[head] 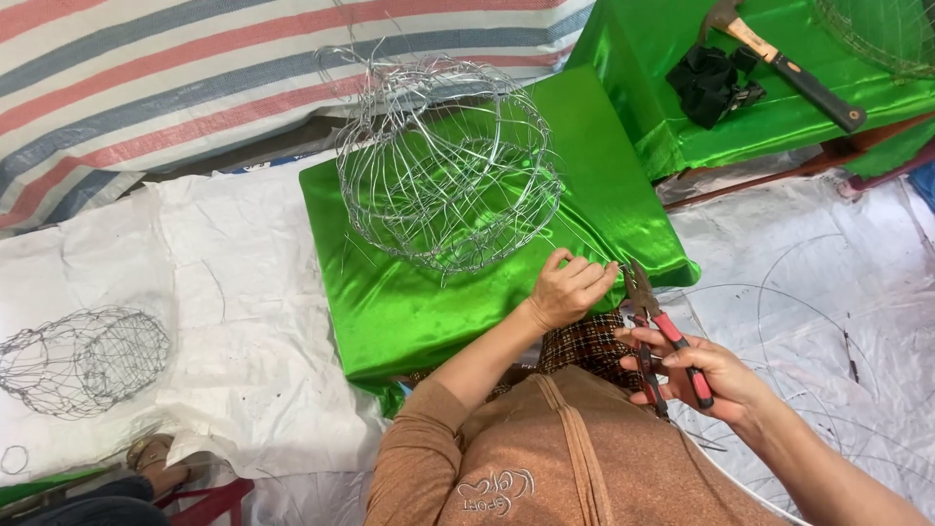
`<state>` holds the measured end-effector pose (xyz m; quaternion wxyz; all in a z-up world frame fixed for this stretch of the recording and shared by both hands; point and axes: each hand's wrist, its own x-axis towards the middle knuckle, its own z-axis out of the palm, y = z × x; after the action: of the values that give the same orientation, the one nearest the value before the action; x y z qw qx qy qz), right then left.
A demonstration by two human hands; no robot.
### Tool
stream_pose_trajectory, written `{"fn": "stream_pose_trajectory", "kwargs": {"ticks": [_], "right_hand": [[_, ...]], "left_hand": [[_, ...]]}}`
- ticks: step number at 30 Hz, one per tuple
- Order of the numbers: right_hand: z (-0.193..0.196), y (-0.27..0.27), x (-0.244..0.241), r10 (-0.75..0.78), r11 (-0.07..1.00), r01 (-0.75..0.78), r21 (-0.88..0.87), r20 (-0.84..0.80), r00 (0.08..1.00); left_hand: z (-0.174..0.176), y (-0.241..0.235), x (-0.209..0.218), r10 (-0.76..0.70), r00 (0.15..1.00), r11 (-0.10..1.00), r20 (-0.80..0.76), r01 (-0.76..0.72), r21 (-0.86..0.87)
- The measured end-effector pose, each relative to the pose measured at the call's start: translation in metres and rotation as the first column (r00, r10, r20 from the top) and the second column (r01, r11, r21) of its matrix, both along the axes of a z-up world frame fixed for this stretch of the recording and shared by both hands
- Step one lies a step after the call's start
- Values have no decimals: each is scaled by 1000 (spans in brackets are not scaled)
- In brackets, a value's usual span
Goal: The person assembles a wire basket by hand, bending and twisting wire segments to form the frame. They use pliers to cut and secure wire ends, repeatedly adjusting the shape of the basket on a green-covered table.
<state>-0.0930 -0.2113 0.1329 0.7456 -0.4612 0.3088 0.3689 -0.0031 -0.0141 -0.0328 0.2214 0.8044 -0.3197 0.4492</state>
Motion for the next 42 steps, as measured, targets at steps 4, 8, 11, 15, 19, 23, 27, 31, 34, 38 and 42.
{"fn": "stream_pose_trajectory", "kwargs": {"ticks": [4,8,11,15,19,23,27,31,34,38,42], "right_hand": [[-16,-12,-3,-15,1000,15,11,16,1000],[-5,-8,-8,-6,999,5,-32,-10,1000],[4,-2,-10,-21,999,20,-35,-24,999],[-8,-7,-14,-23,999,22,-34,-30,999],[-23,-11,-13,-5,1000,6,14,-27,1000],[-23,-10,-9,2,999,-2,33,-13,1000],[-55,-28,-8,14,998,-15,54,20,1000],[-71,-37,-8,16,986,-36,165,124,992],[-67,-34,-11,-1,988,-22,154,149,989],[-54,-22,-13,4,998,-18,60,238,971],[-47,-20,-8,134,981,-87,-175,278,951]], "left_hand": [[-11,-5,-6,21,1000,999,4,-21,36],[-18,-9,-7,34,999,998,-14,-33,54],[-24,-14,-6,57,998,997,-36,-55,56],[-20,-14,-9,53,998,998,-46,-51,36],[-19,-13,-9,39,998,998,-43,-36,49],[-19,-12,-10,29,999,999,-34,-28,41],[-26,-13,-7,29,999,999,-21,-28,31],[-31,-14,-6,23,1000,999,-17,-22,27],[-40,-17,-7,8,1000,1000,-19,-8,23],[-40,-16,-5,-6,1000,999,-24,8,50],[-49,-15,-4,-40,999,997,-30,42,57]]}}
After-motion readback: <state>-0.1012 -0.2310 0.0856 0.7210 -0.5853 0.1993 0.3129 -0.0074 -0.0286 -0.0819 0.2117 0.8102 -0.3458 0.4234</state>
